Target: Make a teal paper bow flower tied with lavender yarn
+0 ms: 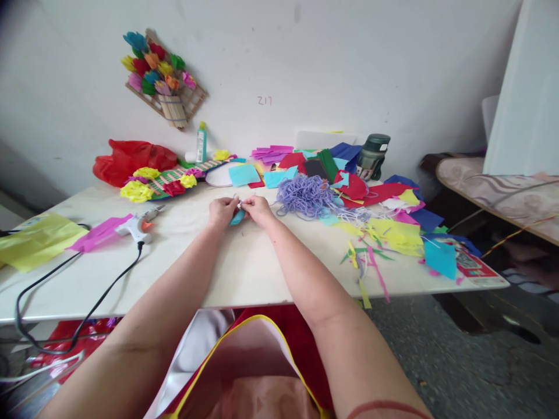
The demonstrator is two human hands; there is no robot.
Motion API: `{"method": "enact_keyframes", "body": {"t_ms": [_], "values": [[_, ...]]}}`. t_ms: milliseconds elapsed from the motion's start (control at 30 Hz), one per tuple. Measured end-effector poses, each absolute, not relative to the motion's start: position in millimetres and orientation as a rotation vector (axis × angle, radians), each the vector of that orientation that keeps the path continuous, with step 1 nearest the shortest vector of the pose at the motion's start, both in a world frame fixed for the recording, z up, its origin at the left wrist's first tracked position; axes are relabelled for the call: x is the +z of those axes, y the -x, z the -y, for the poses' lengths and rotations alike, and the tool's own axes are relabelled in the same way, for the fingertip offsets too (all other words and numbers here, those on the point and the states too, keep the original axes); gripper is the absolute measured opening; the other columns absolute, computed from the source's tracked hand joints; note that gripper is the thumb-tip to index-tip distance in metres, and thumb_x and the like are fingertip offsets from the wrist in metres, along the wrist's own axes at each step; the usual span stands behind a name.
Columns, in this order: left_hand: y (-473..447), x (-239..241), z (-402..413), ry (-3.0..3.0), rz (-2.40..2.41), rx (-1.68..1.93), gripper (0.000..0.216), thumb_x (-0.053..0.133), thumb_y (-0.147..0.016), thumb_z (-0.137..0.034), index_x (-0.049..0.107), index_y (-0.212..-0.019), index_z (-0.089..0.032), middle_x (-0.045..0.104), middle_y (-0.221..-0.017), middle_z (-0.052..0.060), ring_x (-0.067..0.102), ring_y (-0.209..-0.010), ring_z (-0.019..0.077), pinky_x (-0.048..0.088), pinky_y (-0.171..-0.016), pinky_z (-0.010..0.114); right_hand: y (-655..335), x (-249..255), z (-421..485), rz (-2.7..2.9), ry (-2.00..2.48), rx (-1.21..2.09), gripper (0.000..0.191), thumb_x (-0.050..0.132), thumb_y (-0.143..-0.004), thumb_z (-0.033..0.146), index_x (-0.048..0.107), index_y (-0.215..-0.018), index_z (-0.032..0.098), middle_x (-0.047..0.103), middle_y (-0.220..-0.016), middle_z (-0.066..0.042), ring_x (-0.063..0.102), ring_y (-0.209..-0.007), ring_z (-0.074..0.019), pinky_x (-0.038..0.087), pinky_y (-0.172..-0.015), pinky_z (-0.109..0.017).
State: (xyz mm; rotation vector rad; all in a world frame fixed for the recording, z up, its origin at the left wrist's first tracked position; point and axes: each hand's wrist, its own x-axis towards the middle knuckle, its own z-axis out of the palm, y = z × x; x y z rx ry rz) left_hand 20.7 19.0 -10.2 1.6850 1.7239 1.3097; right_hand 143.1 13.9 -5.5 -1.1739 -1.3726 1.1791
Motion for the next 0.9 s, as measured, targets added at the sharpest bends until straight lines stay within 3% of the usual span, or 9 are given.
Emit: {"method": "enact_keyframes", "body": {"t_ms": [100,467,667,900], "values": [[-20.9,-8.3,-16.8,-1.745,-1.761,1.278,0.037,0.052,-0.078,-0.041,0.057,-0.051,-0.017,0.053,-0.048,0.001,0.043,-0.051,0.012,0.032,-0.053,0.025,-144.1,-1.6,-10.4,1.395,1.199,1.209,0.015,0.058,-0.079,0.008,0.054,-0.067,0.016,0.048,-0.037,0.009,0.037,-0.03,-0.0038,0.027,-0.032,-0.015],[-21.3,-10.2,-17.7,-1.778,-1.785,1.27,0.033,0.052,-0.079,-0.04,0.064,-0.06,-0.016,0.058,-0.053,0.003,0.049,-0.055,0.0141,0.035,-0.055,0.025,-144.1,-8.4,-14.9,1.416,1.058,1.317,0.015,0.068,-0.075,0.012,0.055,-0.071,0.015,0.054,-0.044,0.008,0.05,-0.036,-0.0051,0.044,-0.039,-0.015],[-22.4,-12.8,-18.6,-1.688,-1.722,1.252,0.033,0.051,-0.08,-0.042,0.069,-0.071,-0.016,0.064,-0.058,0.005,0.058,-0.057,0.0157,0.042,-0.056,0.024,-146.6,-6.4,-14.3,1.364,1.13,1.32,0.012,0.061,-0.079,0.008,0.054,-0.072,0.015,0.062,-0.055,0.004,0.053,-0.038,-0.0062,0.049,-0.042,-0.018],[-22.8,-10.8,-16.6,-1.605,-1.567,1.271,0.036,0.051,-0.081,-0.047,0.069,-0.078,-0.016,0.063,-0.063,0.002,0.057,-0.045,0.0136,0.042,-0.05,0.025,-143.7,-6.5,-15.1,1.381,1.165,1.284,0.016,0.056,-0.081,0.007,0.056,-0.067,0.014,0.059,-0.053,0.005,0.051,-0.036,-0.0051,0.045,-0.037,-0.015]]}}
